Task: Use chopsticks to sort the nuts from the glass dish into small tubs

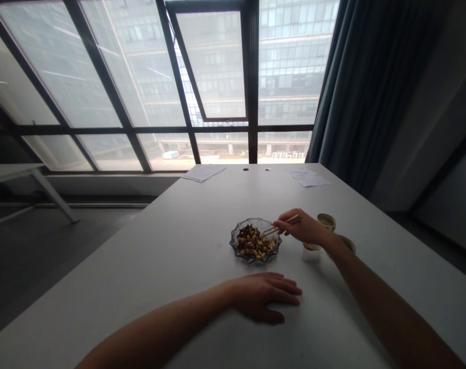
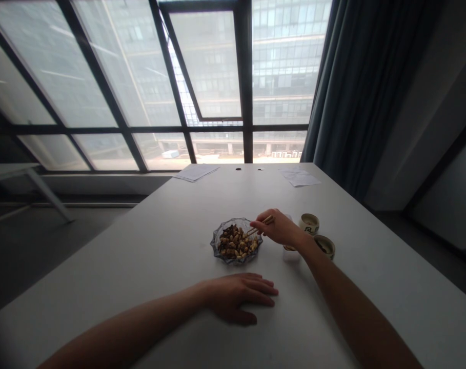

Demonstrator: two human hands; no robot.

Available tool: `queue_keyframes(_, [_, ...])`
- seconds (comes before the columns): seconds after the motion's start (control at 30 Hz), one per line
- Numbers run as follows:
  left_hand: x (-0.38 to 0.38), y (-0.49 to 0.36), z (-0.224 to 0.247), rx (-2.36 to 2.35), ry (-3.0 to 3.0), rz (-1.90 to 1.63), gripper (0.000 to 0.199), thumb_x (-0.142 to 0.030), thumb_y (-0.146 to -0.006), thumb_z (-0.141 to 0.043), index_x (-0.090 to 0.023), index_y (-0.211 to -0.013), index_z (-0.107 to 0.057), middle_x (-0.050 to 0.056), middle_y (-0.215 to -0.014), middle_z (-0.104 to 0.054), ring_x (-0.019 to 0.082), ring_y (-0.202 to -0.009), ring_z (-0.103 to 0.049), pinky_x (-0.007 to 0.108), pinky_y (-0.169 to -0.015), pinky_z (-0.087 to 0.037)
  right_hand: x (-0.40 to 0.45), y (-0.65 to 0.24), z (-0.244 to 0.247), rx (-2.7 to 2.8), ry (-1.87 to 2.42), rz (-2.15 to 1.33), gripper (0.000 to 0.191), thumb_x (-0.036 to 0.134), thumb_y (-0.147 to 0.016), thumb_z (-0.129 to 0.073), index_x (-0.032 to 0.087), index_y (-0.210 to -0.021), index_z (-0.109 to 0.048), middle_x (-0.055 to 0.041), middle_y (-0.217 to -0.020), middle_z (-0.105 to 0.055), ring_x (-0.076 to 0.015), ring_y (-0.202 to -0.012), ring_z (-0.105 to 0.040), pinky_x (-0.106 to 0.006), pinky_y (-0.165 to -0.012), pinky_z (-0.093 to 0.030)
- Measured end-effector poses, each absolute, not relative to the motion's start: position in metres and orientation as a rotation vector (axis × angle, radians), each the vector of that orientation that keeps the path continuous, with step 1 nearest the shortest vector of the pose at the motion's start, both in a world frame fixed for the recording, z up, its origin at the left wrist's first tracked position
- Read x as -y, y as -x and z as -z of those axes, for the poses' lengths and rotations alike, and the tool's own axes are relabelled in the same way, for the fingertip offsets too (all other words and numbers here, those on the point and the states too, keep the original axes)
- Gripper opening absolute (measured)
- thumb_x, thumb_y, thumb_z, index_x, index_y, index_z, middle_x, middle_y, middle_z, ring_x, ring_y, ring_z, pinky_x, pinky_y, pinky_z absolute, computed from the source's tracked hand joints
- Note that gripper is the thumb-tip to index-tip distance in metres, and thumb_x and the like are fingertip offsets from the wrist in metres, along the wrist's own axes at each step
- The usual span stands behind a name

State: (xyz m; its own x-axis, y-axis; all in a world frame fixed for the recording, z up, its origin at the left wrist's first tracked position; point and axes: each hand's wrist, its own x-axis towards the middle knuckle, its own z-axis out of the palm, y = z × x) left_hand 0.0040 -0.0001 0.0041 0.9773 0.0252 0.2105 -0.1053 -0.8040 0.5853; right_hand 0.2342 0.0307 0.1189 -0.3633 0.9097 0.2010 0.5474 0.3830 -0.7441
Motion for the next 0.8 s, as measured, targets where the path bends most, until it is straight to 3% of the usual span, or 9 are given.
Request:
queue_keyframes(0.27, [0.0001,-0.0047,-0.0055,0.063,-2.489,-0.281,0.061,-0.042,-0.097,-0.065,-0.022,-0.153,-0.054,0.009,-0.162,-0.049,0.027,-0.152,-0.045,0.040,-0.131,-0.026,-0.0305,-0.2301,-0.1200,2.041,1.184,-0.779,0.031,0.042,-0.094,-0.069,0.015,-0.086,-0.080,-0.0080,-0.073,-0.078,-0.0205,-0.067,-0.073,-0.027,-0.061,-0.054])
queue_keyframes(0.53, [0.0010,-0.0036,-0.0058,0.059,-2.492,-0.283,0.061,-0.041,-0.097,-0.066,-0.023,-0.153,-0.053,0.010,-0.161,-0.050,0.026,-0.152,-0.045,0.040,-0.130,-0.026,-0.0334,-0.2329,-0.1150,2.019,1.211,-0.753,0.040,0.049,-0.097,-0.066,0.016,-0.077,-0.076,-0.0080,-0.070,-0.076,-0.0222,-0.066,-0.074,-0.029,-0.060,-0.054])
queue_keyframes(0.8, [0.0005,-0.0037,-0.0050,0.064,-2.483,-0.300,0.061,-0.041,-0.096,-0.067,-0.023,-0.153,-0.053,0.009,-0.161,-0.050,0.026,-0.152,-0.045,0.039,-0.130,-0.026,-0.0315,-0.2307,-0.1191,2.050,1.154,-0.798,0.034,0.046,-0.094,-0.070,0.015,-0.085,-0.079,-0.0082,-0.075,-0.078,-0.0216,-0.069,-0.075,-0.028,-0.063,-0.055])
